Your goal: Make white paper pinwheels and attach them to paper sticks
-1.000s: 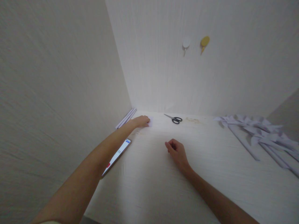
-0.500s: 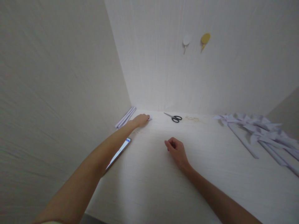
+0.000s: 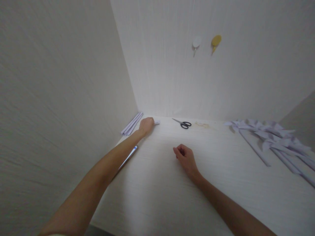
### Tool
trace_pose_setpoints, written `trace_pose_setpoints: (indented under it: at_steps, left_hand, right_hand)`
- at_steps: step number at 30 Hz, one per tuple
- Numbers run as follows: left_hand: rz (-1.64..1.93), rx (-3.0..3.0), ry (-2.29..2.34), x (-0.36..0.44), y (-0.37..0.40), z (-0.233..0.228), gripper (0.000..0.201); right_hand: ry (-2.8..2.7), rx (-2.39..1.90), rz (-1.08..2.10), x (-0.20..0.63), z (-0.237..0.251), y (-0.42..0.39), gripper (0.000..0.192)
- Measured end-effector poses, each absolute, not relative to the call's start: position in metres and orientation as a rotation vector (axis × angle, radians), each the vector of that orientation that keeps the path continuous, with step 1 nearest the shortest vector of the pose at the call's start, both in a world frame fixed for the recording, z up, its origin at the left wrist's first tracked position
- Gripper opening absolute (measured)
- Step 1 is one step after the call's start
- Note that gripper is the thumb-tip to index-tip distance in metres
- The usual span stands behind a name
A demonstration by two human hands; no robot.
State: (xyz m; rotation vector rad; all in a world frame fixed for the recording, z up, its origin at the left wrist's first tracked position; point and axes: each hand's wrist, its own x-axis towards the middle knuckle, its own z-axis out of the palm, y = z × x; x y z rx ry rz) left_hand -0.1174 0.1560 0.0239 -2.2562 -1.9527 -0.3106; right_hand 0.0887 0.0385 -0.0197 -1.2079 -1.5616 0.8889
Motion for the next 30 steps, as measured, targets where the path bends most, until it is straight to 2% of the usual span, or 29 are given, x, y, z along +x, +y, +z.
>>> trace_pose_setpoints:
  at_steps: [12, 22, 28, 30]
  left_hand:
    - [-0.490, -2.269, -2.083, -0.119, 0.160, 0.021, 0.016]
    - [-0.697, -2.358, -2.119, -0.125, 0.162, 0.025, 0.019]
    - [-1.130, -2.304, -1.943, -0.100, 0.140, 0.066, 0.016]
    - [-1.721, -2.236, -1.901, -0.088, 0.127, 0.078, 0.021]
  right_hand:
    - [-1.563, -1.220, 0.885, 0.088, -0.016, 0.038, 0.025]
    - [-1.541, -1.203, 0.907, 0.087, -0.017, 0.038, 0.024]
    - [-1.490, -1.173, 0.946, 0.089, -0.019, 0.039, 0.026]
    - [-1.456, -1.160, 0.967, 0.090, -0.019, 0.039, 0.027]
